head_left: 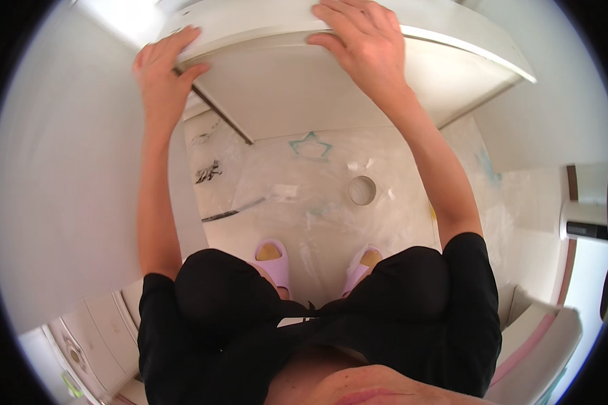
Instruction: The person applies yellow tape to the edges of a white furniture panel while kneeling on the floor. They use scissors to cut the tape and smooth it down, then lift and position the panel into a larger structure.
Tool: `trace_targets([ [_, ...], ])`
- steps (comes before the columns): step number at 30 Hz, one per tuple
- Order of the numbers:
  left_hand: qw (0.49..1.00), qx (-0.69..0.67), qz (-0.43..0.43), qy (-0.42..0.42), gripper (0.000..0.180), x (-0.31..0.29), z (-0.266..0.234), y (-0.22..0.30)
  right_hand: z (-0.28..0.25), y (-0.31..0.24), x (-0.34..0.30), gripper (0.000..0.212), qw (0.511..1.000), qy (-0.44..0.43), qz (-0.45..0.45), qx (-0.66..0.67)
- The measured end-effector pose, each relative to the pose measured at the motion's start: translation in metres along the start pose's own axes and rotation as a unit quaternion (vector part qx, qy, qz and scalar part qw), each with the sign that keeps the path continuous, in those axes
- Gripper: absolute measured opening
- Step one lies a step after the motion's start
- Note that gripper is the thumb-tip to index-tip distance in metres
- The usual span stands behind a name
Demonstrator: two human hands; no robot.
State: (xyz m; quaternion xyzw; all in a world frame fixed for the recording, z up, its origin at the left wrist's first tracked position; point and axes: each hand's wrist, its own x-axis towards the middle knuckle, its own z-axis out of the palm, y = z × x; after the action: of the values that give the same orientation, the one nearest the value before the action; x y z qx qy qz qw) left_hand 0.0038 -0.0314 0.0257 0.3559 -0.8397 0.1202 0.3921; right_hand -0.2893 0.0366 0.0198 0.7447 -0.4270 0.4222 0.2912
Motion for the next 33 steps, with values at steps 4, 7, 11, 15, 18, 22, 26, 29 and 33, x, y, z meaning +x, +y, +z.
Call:
trace_targets([
  [4,0.999,0.005,0.015,-0.049,0.039,0.009,-0.007,-0.01,-0.016,0.026,-0.015,0.061,0.997,-0.074,0.036,-0.003],
  [7,0.972,0.002,-0.091,-0.217,0.035,0.068,-0.025,-0.032,-0.003,0.028,-0.016,0.048,0.999,0.03,0.025,-0.012],
  [11,0.946,-0.198,0.004,-0.258,0.047,0.172,0.044,0.075,-0.014,0.029,-0.027,0.045,0.996,0.082,0.038,-0.008],
  [15,0.879,-0.248,0.013,-0.408,0.065,0.246,0.144,0.136,-0.015,0.041,-0.04,0.04,0.985,0.164,0.052,-0.022],
  [18,0.859,-0.212,-0.01,-0.465,0.073,0.271,0.195,0.18,-0.01,0.049,-0.046,0.04,0.974,0.212,0.076,-0.032],
  [22,0.787,-0.145,-0.038,-0.599,0.076,0.304,0.219,0.235,-0.005,0.067,-0.064,0.051,0.953,0.26,0.142,-0.067],
  [26,0.613,-0.381,-0.135,-0.678,0.067,0.301,0.265,0.244,0.0,0.087,-0.082,0.08,0.928,0.279,0.229,-0.088],
  [29,0.659,-0.368,-0.168,-0.634,0.063,0.303,0.262,0.23,-0.005,0.109,-0.091,0.096,0.908,0.287,0.296,-0.077],
  [33,0.591,-0.41,-0.188,-0.669,0.058,0.31,0.271,0.219,-0.021,0.141,-0.101,0.105,0.88,0.347,0.312,-0.093],
])
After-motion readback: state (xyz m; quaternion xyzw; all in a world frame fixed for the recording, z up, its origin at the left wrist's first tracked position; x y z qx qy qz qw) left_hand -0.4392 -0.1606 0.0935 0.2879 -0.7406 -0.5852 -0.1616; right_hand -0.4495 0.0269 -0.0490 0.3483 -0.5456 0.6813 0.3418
